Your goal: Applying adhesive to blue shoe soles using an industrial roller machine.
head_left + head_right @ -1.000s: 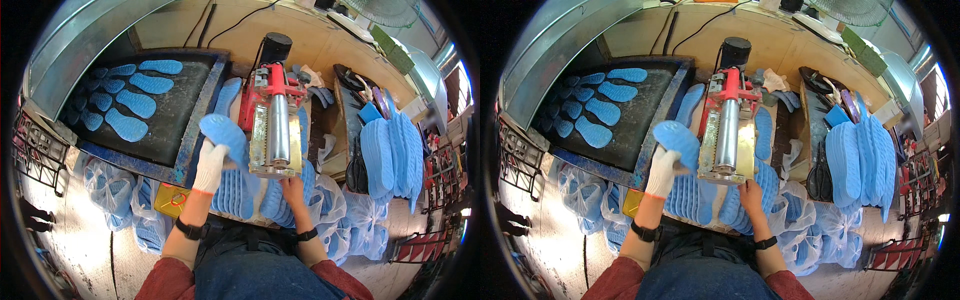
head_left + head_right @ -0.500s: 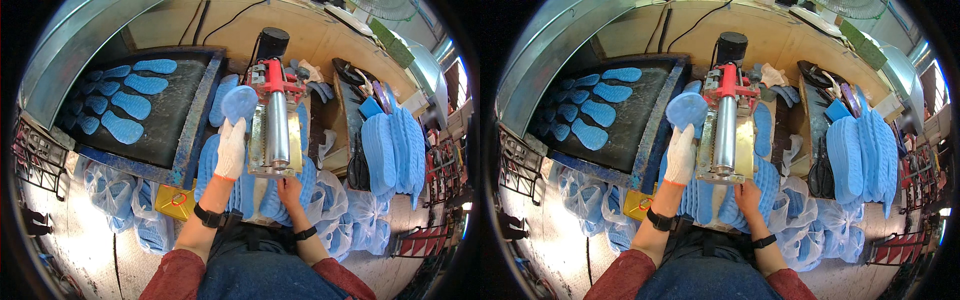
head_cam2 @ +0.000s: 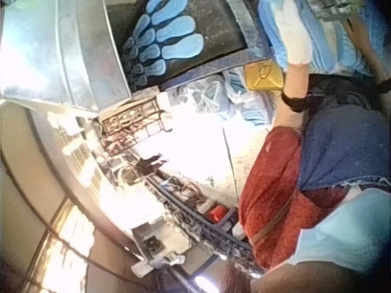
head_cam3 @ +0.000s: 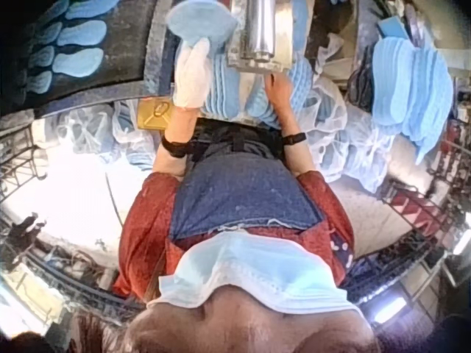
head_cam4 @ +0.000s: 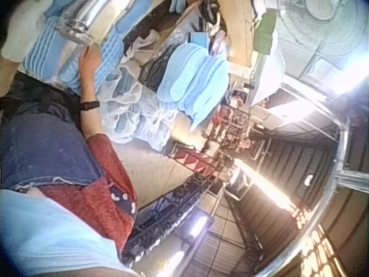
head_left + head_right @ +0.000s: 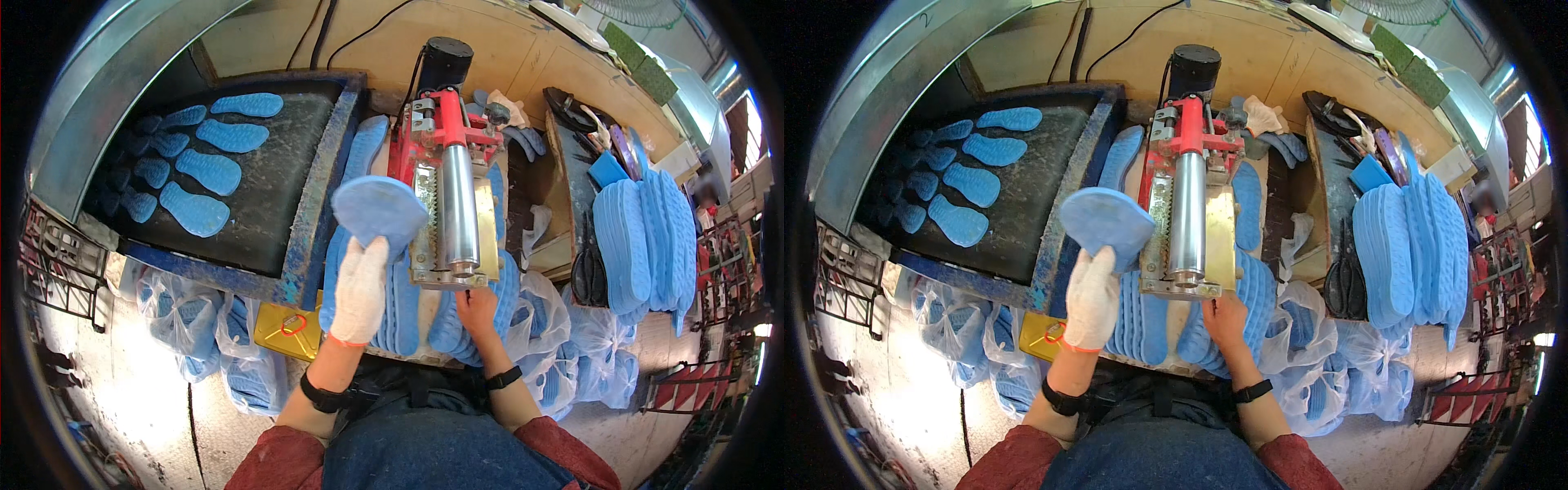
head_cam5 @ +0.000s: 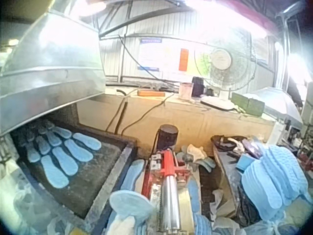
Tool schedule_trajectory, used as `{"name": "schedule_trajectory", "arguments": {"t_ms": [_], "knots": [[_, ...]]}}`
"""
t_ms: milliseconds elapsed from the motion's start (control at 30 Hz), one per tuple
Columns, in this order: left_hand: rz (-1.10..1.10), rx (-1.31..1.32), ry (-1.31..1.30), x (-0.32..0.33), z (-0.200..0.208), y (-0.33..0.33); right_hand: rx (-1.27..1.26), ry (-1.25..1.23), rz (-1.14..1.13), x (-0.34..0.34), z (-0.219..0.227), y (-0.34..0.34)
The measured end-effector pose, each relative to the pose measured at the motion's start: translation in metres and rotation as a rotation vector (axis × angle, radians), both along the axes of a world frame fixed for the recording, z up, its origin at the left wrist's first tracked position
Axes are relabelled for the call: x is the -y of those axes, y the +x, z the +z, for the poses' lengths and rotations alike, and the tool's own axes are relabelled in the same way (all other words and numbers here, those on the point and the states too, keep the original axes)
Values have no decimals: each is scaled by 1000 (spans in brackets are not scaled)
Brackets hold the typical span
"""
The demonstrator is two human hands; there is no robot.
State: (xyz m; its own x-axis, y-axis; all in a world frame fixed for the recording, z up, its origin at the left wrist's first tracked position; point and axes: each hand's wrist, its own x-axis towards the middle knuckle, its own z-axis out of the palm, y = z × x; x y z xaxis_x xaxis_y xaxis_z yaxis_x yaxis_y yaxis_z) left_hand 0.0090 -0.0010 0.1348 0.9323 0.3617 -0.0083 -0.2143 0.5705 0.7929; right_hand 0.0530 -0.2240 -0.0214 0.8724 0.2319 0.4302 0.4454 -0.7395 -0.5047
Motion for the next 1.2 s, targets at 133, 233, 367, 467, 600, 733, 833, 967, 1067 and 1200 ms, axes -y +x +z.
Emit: {"name": "schedule_trajectory", "arguments": {"t_ms": [133,233,367,467,600,733,833,967,1067,1200], "knots": [[27,26,-225,-13,7,2,12,89,-6,-1,1,1],[104,118,-246,-9,8,18,14,90,-14,-1,0,0],[131,120,-153,6,-3,45,-7,71,12,1,1,-1],[79,101,-157,10,-16,50,-3,57,22,1,1,0],[167,-16,98,5,-25,43,2,70,4,0,2,-1],[85,-11,143,1,-20,33,-10,76,26,-1,4,-1],[68,-32,153,-6,-13,27,2,62,29,0,7,-1],[-28,16,-436,-17,-5,18,-20,51,37,1,7,-1],[12,4,-628,-20,1,20,-48,41,32,1,6,-1],[10,171,-611,-17,7,35,-19,113,32,-1,6,-1]]}}
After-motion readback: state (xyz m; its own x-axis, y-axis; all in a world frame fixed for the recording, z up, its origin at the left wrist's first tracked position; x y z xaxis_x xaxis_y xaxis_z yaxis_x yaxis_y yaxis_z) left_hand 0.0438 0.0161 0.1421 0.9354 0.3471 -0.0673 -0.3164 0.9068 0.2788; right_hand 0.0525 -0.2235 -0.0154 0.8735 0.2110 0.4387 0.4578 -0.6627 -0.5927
